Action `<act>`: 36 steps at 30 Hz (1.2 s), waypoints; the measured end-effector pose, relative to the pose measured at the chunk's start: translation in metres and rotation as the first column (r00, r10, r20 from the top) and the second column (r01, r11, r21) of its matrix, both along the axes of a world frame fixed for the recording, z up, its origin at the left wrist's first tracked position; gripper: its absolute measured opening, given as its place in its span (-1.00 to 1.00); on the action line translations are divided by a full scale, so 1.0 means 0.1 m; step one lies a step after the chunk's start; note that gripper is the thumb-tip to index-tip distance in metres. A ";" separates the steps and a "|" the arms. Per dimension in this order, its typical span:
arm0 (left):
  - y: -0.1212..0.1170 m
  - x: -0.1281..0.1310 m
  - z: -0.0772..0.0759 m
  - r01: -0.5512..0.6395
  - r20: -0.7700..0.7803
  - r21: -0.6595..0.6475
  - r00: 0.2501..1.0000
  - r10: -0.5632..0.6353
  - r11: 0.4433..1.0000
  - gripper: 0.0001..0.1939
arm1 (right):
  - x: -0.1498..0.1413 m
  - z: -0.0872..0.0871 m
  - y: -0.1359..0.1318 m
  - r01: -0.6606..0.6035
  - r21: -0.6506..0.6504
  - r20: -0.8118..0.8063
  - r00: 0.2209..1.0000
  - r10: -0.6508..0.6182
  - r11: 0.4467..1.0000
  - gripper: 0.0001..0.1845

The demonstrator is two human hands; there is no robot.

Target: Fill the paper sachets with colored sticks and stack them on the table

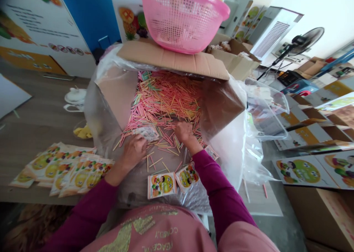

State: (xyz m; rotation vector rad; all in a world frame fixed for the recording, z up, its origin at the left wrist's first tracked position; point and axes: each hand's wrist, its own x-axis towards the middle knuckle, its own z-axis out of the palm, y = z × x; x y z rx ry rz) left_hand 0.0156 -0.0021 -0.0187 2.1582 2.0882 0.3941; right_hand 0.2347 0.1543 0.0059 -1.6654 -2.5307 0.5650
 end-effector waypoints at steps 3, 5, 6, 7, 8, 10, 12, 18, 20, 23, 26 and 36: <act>0.01 -0.03 -0.02 -0.007 -0.018 0.076 1.000 0.008 0.997 -0.80 | 0.14 -0.03 -0.02 0.208 0.060 -0.395 0.903 -0.168 0.976 -0.87; 0.01 -0.03 -0.02 0.006 -0.042 0.053 0.999 -0.003 0.999 -0.79 | 0.20 -0.08 -0.05 0.286 -0.091 -0.685 0.677 -0.268 0.954 -0.81; 0.01 -0.02 -0.02 0.012 -0.046 0.022 0.999 -0.011 1.000 -0.77 | 0.21 -0.11 -0.08 0.264 -0.215 -0.771 0.546 -0.329 0.940 -0.77; 0.00 -0.01 -0.01 0.015 -0.044 -0.011 0.999 -0.016 1.000 -0.76 | 0.21 -0.13 -0.10 0.206 -0.338 -0.813 0.428 -0.395 0.918 -0.74; 0.00 -0.01 -0.01 0.014 -0.034 -0.039 0.999 -0.015 0.999 -0.75 | 0.20 -0.14 -0.13 0.129 -0.439 -0.825 0.335 -0.455 0.889 -0.71; -0.01 -0.01 0.00 0.001 -0.005 -0.072 1.000 -0.002 0.997 -0.75 | 0.16 -0.13 -0.19 -0.010 -0.547 -0.818 0.219 -0.532 0.837 -0.66; -0.01 -0.03 0.00 -0.015 0.018 -0.087 1.000 0.017 0.996 -0.75 | 0.11 -0.10 -0.24 -0.079 -0.573 -0.816 0.145 -0.559 0.816 -0.60; 0.02 -0.15 -0.08 0.003 0.044 -0.064 0.999 0.000 0.998 -0.70 | -0.08 -0.05 -0.27 -0.155 -0.601 -0.799 0.140 -0.585 0.784 -0.46; 0.03 -0.20 -0.11 0.028 0.064 -0.035 0.998 -0.026 0.999 -0.70 | -0.12 -0.06 -0.27 -0.153 -0.606 -0.794 0.175 -0.582 0.781 -0.54; 0.03 -0.24 -0.15 0.038 0.096 0.024 0.995 -0.040 0.999 -0.69 | -0.16 -0.08 -0.27 -0.148 -0.542 -0.836 0.195 -0.513 0.827 -0.64; 0.05 -0.23 -0.19 -0.001 0.104 0.077 0.995 -0.007 0.997 -0.72 | -0.19 -0.09 -0.29 -0.148 -0.461 -0.880 0.203 -0.429 0.875 -0.65; 0.01 -0.26 -0.19 0.047 0.048 0.036 0.998 -0.048 0.998 -0.76 | -0.29 -0.13 -0.24 -0.110 -0.557 -0.830 0.026 -0.558 0.823 -0.61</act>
